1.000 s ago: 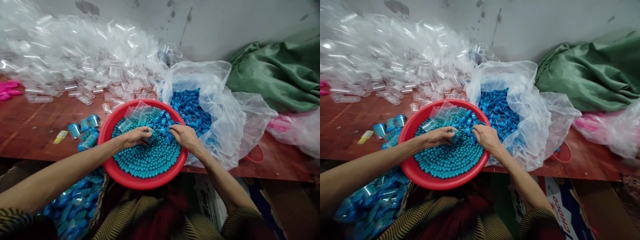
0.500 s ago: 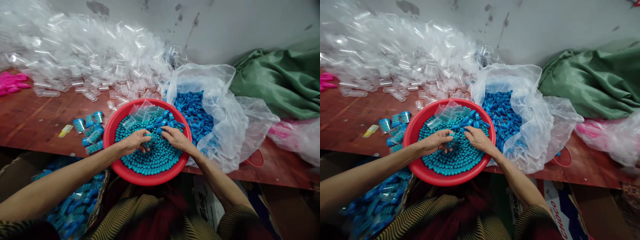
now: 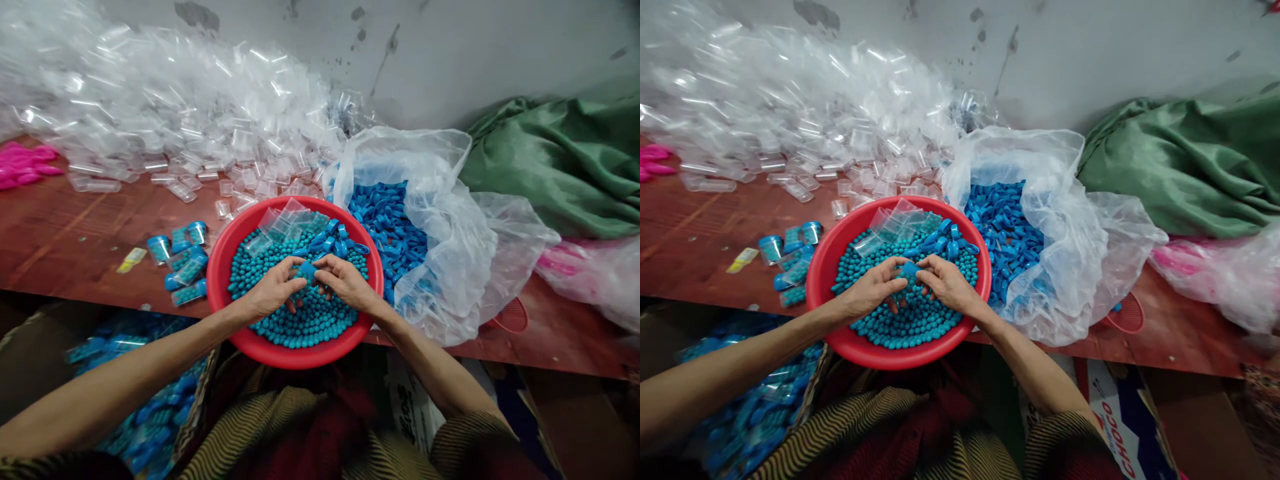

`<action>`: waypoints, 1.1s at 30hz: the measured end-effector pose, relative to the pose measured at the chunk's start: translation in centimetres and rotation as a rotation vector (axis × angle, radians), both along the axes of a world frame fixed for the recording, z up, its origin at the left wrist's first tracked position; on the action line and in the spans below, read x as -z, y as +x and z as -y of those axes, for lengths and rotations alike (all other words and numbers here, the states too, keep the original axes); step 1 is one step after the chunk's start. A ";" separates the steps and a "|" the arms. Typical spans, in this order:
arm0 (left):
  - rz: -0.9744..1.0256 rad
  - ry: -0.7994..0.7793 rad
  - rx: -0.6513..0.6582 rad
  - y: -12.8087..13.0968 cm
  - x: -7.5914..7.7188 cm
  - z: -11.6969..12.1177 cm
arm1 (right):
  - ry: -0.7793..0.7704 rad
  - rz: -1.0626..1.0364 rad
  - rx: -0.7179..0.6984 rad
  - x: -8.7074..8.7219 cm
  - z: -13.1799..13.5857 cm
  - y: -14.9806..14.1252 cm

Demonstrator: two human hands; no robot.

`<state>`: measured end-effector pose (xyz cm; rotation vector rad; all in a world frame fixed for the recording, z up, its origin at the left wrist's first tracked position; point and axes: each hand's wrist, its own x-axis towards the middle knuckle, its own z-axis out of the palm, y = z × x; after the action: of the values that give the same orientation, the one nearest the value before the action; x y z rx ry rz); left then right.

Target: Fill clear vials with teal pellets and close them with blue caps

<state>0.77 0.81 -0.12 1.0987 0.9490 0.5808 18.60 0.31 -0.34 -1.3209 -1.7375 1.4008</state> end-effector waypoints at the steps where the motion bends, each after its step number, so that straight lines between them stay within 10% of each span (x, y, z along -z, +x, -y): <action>1: 0.008 -0.001 -0.004 0.0 0.0 0.1 | 0.055 0.014 0.032 0.1 0.0 0.0; 7: 0.079 -0.085 -0.025 -0.1 -0.2 0.6 | 0.564 0.283 0.018 -0.1 1.0 0.2; 16: 0.022 -0.059 -0.018 0.1 -1.0 0.9 | 0.241 -0.025 0.247 0.1 1.8 -0.5; 33: 0.028 -0.036 -0.161 0.8 -0.9 2.2 | 0.543 0.060 0.277 0.2 3.5 -2.2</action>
<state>1.52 -1.38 0.82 0.9856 1.0256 0.7058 16.36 -3.19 -0.57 -1.2369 -1.7258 0.6757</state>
